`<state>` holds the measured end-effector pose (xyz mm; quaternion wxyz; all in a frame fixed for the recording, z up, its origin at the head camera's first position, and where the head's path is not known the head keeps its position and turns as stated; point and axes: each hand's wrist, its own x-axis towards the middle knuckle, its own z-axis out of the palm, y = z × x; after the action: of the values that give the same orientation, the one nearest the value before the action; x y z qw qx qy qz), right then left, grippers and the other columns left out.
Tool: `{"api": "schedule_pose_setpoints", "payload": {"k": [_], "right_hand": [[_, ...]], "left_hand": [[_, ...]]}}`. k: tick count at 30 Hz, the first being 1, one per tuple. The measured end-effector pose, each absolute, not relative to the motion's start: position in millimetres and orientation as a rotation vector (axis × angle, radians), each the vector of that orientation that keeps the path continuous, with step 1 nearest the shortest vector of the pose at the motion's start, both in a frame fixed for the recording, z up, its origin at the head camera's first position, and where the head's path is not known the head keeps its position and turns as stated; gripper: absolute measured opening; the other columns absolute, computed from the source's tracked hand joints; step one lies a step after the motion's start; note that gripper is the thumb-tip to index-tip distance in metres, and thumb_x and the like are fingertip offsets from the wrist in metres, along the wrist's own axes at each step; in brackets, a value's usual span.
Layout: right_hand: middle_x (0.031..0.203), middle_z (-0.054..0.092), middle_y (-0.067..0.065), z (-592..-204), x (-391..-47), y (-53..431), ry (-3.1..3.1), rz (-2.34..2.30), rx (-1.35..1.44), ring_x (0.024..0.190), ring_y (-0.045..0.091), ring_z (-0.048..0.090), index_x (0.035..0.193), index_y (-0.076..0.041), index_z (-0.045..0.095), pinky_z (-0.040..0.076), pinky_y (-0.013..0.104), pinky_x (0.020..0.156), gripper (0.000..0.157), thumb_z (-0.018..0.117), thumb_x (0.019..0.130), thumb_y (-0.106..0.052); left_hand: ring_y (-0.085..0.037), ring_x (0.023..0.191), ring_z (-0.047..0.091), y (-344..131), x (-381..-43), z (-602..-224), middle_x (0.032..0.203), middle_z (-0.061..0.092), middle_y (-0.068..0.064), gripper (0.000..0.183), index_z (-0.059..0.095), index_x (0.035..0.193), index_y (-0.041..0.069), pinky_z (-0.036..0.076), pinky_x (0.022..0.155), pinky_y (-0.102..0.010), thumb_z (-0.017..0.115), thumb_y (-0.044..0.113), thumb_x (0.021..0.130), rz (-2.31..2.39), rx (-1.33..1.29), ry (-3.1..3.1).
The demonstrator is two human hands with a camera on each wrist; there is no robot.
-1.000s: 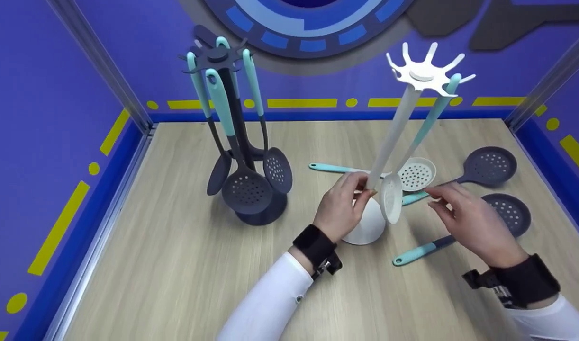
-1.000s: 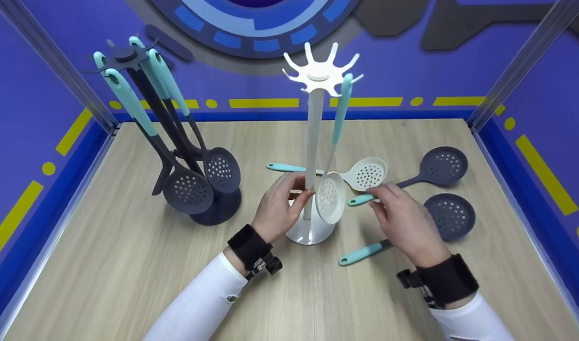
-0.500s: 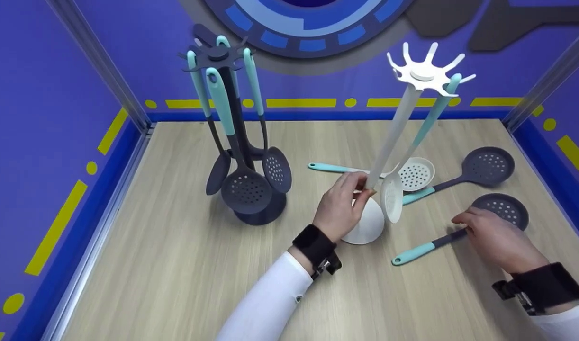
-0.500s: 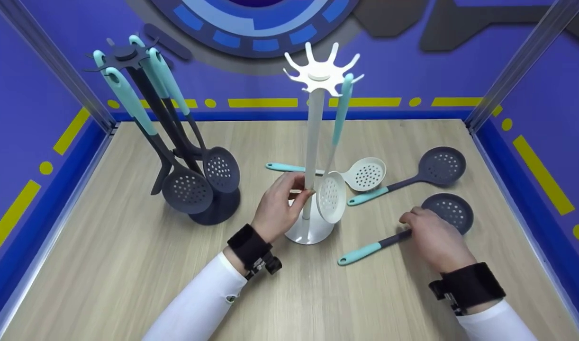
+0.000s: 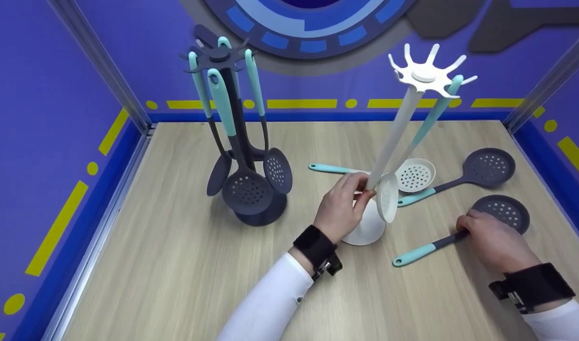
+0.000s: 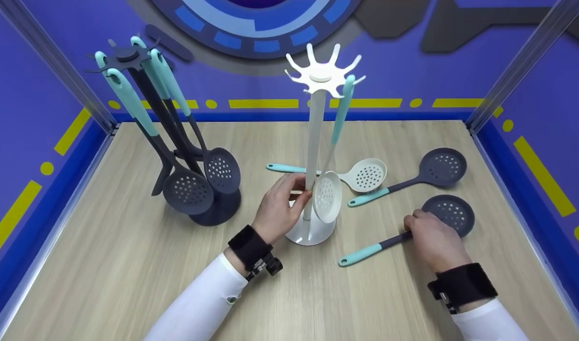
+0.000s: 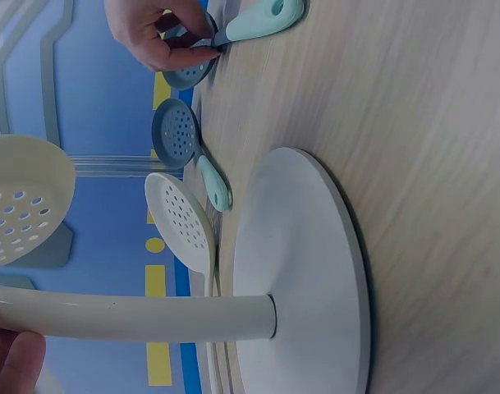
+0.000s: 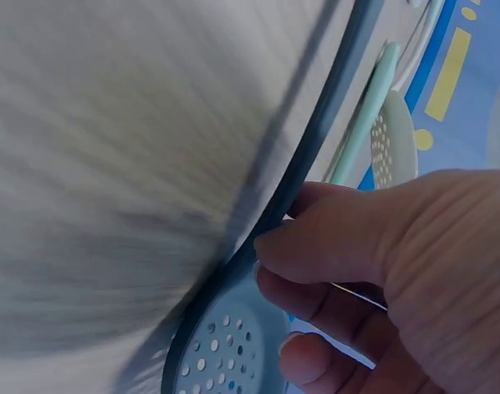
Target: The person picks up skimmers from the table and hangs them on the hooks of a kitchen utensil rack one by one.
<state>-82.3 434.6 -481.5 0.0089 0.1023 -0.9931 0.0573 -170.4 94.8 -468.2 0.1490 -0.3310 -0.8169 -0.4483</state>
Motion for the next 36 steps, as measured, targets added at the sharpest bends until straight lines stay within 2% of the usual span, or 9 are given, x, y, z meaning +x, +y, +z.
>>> {"api": "schedule_pose_setpoints", "payload": {"k": [6,11,22,26,29,31,34,36], "right_hand": [[0.093,0.064,0.005,-483.6,-82.0,433.6,-3.147,0.206,0.298,0.088,0.028,0.066,0.094,-0.012,0.072,0.057,0.051,0.075,0.028,0.061,0.088,0.013],[0.092,0.063,0.004,-489.3,-82.6,435.1,-3.133,0.2,0.296,0.086,0.026,0.065,0.092,-0.015,0.069,0.056,0.049,0.073,0.029,0.061,0.088,0.013],[0.091,0.065,0.001,-489.8,-79.8,438.5,-2.971,0.256,0.393,0.086,0.026,0.067,0.093,-0.013,0.069,0.056,0.049,0.071,0.027,0.075,0.08,0.01],[0.094,0.069,0.006,-480.3,-77.6,440.1,-2.893,0.298,0.355,0.088,0.028,0.068,0.098,-0.009,0.07,0.057,0.052,0.074,0.029,0.079,0.08,0.012],[0.099,0.07,0.012,-468.3,-74.4,438.2,-2.868,0.363,0.228,0.092,0.031,0.066,0.101,-0.007,0.07,0.055,0.055,0.077,0.03,0.077,0.081,0.013],[0.101,0.07,0.015,-459.3,-72.3,435.8,-2.827,0.396,0.16,0.094,0.033,0.065,0.103,-0.005,0.07,0.054,0.051,0.077,0.029,0.075,0.083,0.015],[0.106,0.068,0.018,-444.2,-68.6,430.3,-2.757,0.457,0.086,0.095,0.035,0.062,0.108,-0.004,0.069,0.049,0.027,0.079,0.029,0.07,0.087,0.016],[0.109,0.067,0.019,-433.9,-65.5,426.2,-2.704,0.483,0.07,0.096,0.035,0.062,0.111,-0.003,0.068,0.041,0.011,0.077,0.03,0.07,0.088,0.017]], "left_hand": [[-0.005,0.109,0.069,94.8,-170.8,-468.5,0.119,0.065,-0.003,0.025,0.06,0.128,0.011,0.049,0.09,-0.002,0.058,0.026,0.109,-1.305,-0.952,-2.353],[-0.006,0.108,0.069,94.9,-171.3,-469.5,0.117,0.065,-0.003,0.026,0.06,0.127,0.01,0.049,0.09,-0.003,0.058,0.027,0.108,-1.294,-0.948,-2.351],[-0.006,0.108,0.069,96.0,-170.6,-470.2,0.117,0.065,-0.004,0.025,0.06,0.127,0.009,0.049,0.09,-0.003,0.059,0.027,0.108,-1.33,-0.943,-2.347],[-0.006,0.109,0.069,96.2,-171.2,-470.5,0.118,0.066,-0.003,0.025,0.06,0.127,0.01,0.049,0.09,-0.002,0.059,0.027,0.108,-1.333,-0.942,-2.354],[-0.005,0.108,0.069,96.2,-171.5,-470.8,0.118,0.066,-0.003,0.025,0.06,0.127,0.01,0.049,0.089,-0.002,0.059,0.026,0.108,-1.338,-0.943,-2.352],[-0.005,0.109,0.069,96.3,-171.5,-471.1,0.118,0.066,-0.003,0.025,0.06,0.127,0.01,0.05,0.089,-0.003,0.06,0.026,0.108,-1.351,-0.943,-2.343],[-0.005,0.108,0.069,96.7,-171.2,-471.1,0.118,0.066,-0.002,0.025,0.06,0.126,0.011,0.05,0.089,-0.003,0.06,0.027,0.107,-1.36,-0.935,-2.331],[-0.006,0.109,0.069,97.3,-170.9,-471.3,0.118,0.066,-0.002,0.025,0.06,0.126,0.011,0.05,0.089,-0.004,0.06,0.028,0.107,-1.368,-0.934,-2.325]]}}
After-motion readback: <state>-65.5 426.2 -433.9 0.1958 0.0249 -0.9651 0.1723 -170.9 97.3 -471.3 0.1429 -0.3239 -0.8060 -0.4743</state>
